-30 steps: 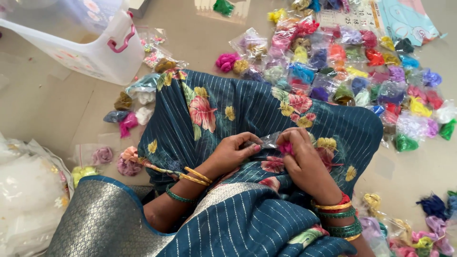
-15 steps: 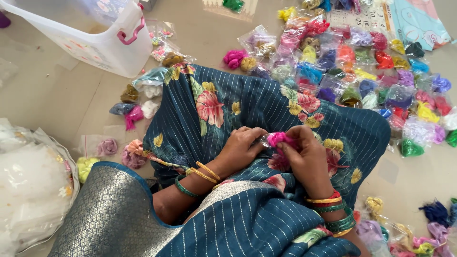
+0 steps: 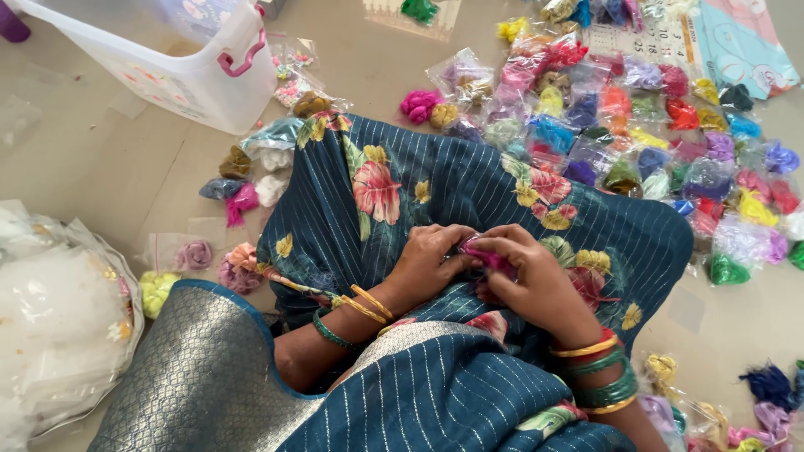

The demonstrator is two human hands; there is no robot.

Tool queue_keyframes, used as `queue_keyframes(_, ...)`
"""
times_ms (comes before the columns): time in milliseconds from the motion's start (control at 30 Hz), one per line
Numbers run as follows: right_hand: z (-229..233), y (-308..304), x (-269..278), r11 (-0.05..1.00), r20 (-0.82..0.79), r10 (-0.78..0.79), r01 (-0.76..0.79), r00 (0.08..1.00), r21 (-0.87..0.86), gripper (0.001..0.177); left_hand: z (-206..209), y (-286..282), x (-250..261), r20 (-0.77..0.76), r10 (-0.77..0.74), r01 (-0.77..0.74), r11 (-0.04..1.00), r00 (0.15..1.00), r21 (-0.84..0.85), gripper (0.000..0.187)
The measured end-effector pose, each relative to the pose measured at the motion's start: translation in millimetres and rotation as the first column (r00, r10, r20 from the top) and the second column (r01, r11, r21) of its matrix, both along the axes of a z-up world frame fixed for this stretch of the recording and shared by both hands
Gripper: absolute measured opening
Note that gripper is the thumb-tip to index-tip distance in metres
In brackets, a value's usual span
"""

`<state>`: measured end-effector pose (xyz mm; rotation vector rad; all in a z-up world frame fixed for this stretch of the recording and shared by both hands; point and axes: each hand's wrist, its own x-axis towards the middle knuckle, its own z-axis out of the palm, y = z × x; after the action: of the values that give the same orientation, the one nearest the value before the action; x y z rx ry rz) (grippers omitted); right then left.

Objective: The person picks up colorful yarn flowers and places them into small plastic bags by hand, then gathers the filled bags and places them into a larger plastic container.

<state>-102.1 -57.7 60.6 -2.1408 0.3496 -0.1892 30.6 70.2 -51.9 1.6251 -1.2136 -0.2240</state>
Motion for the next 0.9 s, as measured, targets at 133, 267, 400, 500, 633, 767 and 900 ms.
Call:
queue_keyframes(133,-2,-12,-1,0.982,0.01,0.165,-0.163,0.986,-0.099,0.042,4,1,2,-0.056,0.001,0.002,0.999,0.998,0.053,0.034)
queue_keyframes(267,-19,-19,3,1.0,-0.017,-0.027,0.027,0.999,-0.007,0.02,9,0,3,-0.115,-0.058,0.055,0.998,0.992,-0.025,0.035)
queue_keyframes(400,-29,-13,15,0.966,0.064,-0.16,0.169,0.985,-0.197,0.012,12,5,1,-0.106,-0.019,0.016,0.999,0.994,-0.033,0.031)
queue_keyframes(500,-33,-3,18,0.962,0.146,-0.148,0.177,0.978,-0.21,0.011,21,9,2,-0.199,-0.019,0.012,0.999,0.98,-0.038,0.033)
queue_keyframes(633,-38,-5,10,0.984,0.179,-0.094,0.119,0.979,-0.135,0.011,23,12,2,-0.217,0.005,-0.01,1.0,0.976,-0.022,0.029)
queue_keyframes(767,-27,-11,3,0.997,0.147,0.08,-0.08,0.986,-0.005,0.031,27,11,2,-0.532,-0.068,0.028,0.996,0.844,-0.082,0.019)
queue_keyframes(900,-27,-15,2,0.978,0.021,0.209,-0.209,0.978,0.016,0.039,20,12,3,-0.257,0.018,-0.034,0.998,0.966,-0.061,0.006)
